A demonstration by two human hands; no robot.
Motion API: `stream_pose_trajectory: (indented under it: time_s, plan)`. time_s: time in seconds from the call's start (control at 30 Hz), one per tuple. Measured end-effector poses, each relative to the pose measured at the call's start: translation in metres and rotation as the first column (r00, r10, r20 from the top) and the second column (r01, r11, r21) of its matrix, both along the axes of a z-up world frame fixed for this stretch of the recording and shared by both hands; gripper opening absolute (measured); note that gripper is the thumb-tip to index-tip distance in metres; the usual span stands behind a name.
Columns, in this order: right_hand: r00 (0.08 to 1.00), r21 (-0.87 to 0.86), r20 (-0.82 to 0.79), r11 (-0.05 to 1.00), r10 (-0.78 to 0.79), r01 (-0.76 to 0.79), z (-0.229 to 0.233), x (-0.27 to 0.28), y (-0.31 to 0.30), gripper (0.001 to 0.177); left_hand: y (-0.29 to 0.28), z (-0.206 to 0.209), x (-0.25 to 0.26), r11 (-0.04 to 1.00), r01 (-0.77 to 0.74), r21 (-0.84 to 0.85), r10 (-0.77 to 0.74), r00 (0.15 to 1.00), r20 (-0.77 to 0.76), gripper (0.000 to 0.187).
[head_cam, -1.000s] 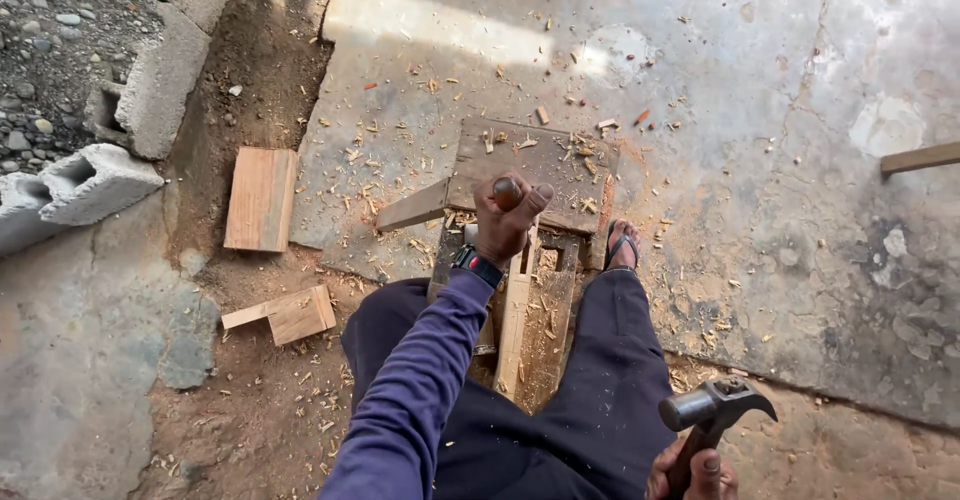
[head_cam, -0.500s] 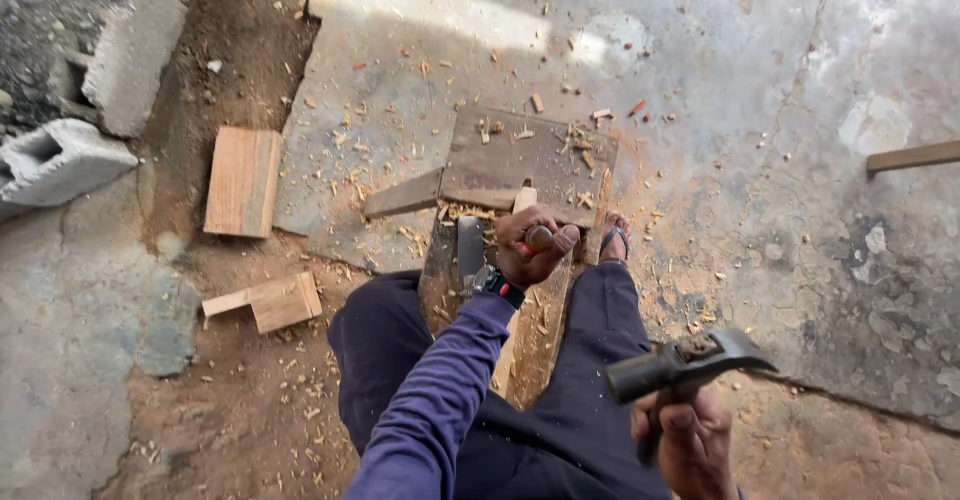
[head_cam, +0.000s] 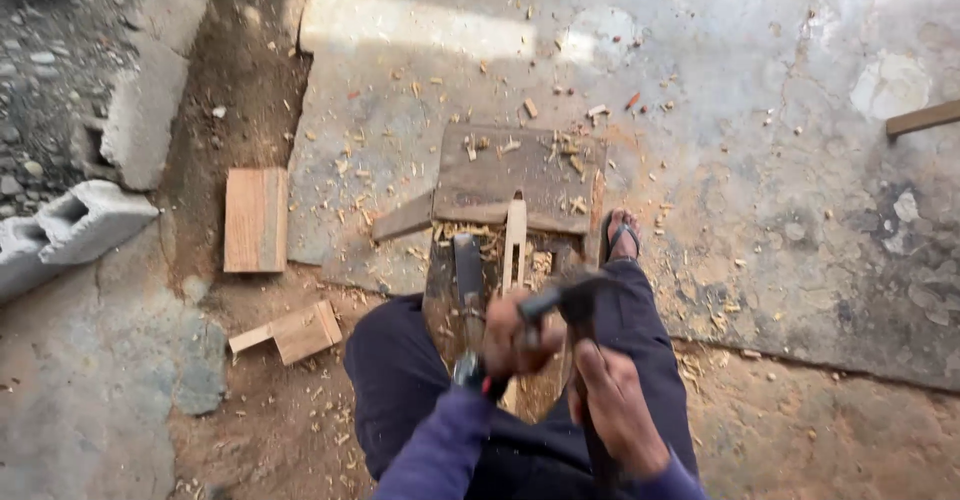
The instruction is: The person sits on the ground and uses a chisel and hammer to carve a piece of wood clamped in a wooden vise. They repeatedly strike the chisel to remove wood shavings and occasionally adjust the chisel's position.
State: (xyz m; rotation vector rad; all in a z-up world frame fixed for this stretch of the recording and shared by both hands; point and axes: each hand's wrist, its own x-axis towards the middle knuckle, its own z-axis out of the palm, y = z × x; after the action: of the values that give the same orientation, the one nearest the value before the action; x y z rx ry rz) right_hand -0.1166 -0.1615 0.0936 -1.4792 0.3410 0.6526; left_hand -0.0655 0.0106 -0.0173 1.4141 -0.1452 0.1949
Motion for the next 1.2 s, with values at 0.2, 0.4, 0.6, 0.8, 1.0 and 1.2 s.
stream_pose_trajectory:
  time_s: [0.2, 0.4, 0.6, 0.8, 1.0, 1.2]
  plan:
    - [0.964, 0.027, -0.151, 0.974, -0.220, 0.226, -0.050, -0.084, -0.067, 0.069, 0.002, 0.062, 0.020, 0.915, -0.212, 0.344, 0.115, 0.953, 0.280, 0.030]
    - [0.905, 0.080, -0.194, 0.913, -0.379, 0.399, -0.039, -0.072, -0.066, 0.070, 0.017, 0.045, 0.082, 0.982, 0.014, 0.189, -0.034, 0.994, 0.103, 0.029]
    - [0.900, 0.162, -0.129, 0.886, -0.417, 0.434, -0.040, -0.068, -0.076, 0.069, 0.032, 0.018, 0.058, 0.985, 0.005, 0.174, 0.002, 0.999, -0.040, 0.028]
    - [0.921, -0.243, -0.089, 0.905, -0.379, 0.349, -0.060, -0.066, -0.135, 0.064, 0.038, 0.068, 0.086, 0.984, -0.175, -0.039, 0.155, 0.938, -0.311, 0.024]
    - [0.971, -0.554, -0.165, 0.831, -0.172, 0.053, -0.063, -0.040, -0.161, 0.056, 0.042, 0.110, 0.116, 0.999, 0.026, -0.037, -0.037, 0.940, -0.340, 0.027]
    - [0.941, -0.515, -0.301, 0.857, -0.152, -0.026, -0.070, -0.028, -0.156, 0.048, 0.051, 0.098, 0.105, 0.971, 0.063, 0.231, -0.042, 0.995, -0.093, 0.031]
